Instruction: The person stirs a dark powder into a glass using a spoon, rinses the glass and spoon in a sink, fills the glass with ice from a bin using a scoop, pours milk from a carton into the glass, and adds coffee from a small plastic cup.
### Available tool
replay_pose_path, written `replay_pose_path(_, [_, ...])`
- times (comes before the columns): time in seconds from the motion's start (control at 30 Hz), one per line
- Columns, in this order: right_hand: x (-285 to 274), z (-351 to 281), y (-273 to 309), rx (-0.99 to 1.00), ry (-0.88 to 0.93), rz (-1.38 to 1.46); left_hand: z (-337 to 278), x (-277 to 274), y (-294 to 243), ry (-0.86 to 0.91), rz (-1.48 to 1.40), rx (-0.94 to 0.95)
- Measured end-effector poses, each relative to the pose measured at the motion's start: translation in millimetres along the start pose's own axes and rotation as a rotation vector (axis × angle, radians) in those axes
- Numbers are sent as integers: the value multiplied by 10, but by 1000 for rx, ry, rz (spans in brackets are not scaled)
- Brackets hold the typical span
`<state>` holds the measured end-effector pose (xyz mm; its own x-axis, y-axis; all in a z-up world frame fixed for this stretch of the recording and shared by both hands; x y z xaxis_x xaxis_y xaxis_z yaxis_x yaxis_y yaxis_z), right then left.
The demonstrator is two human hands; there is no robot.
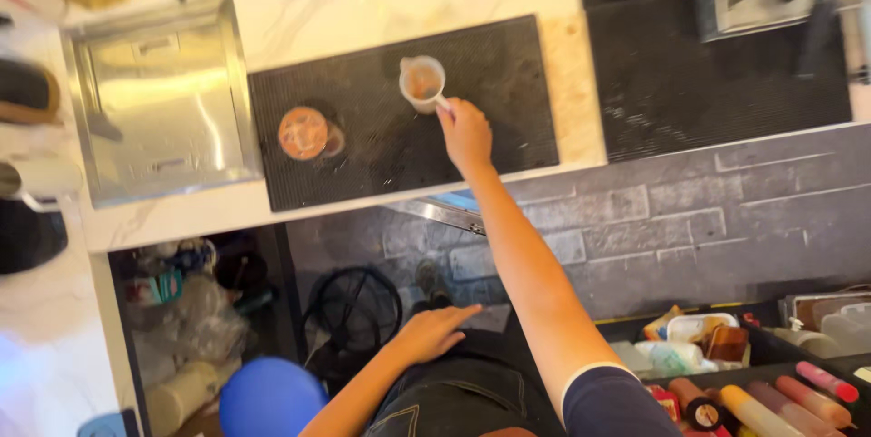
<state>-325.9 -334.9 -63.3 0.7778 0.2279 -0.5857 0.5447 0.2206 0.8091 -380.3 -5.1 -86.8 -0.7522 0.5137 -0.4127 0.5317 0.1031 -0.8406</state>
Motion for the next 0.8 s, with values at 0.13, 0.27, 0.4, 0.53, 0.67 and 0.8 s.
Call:
replay_pose_path(0.13, [-631,-228,-291,-82,97,208,425,-311,66,-247,161,64])
replay_pose_path(0.27, [-2086,-1029,-884,44,257,338,1104,-512,-5,-506,218,-31])
replay_pose_path(0.4, [-3766,-1656,-1593,371,432,158,2266,-235,-905,-327,-14,195])
replay_pose_path(0.53, [-4955,-1683,-2062,367,253,106,3373,371,-2146,-194,-231,385])
replay_pose_path(0.67, [-5597,-1249,-2520,338,130,141,4412,546,-2876,-249,-244,392])
replay_pose_path(0.8, [-6073,-753,-2948,284,164,128,5298,535,-3224,-370,-115,360])
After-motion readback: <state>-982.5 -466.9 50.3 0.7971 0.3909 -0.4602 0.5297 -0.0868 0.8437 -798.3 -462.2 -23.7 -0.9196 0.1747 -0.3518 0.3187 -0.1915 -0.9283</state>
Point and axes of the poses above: each hand's wrist, its own z-axis towards the middle knuckle, its own x-axis out of the palm, y = z × x, the point moved 4 cm from there along z, towards the middle knuckle, and after that the axes turned 10 degrees about x, right-handed, at the moved point
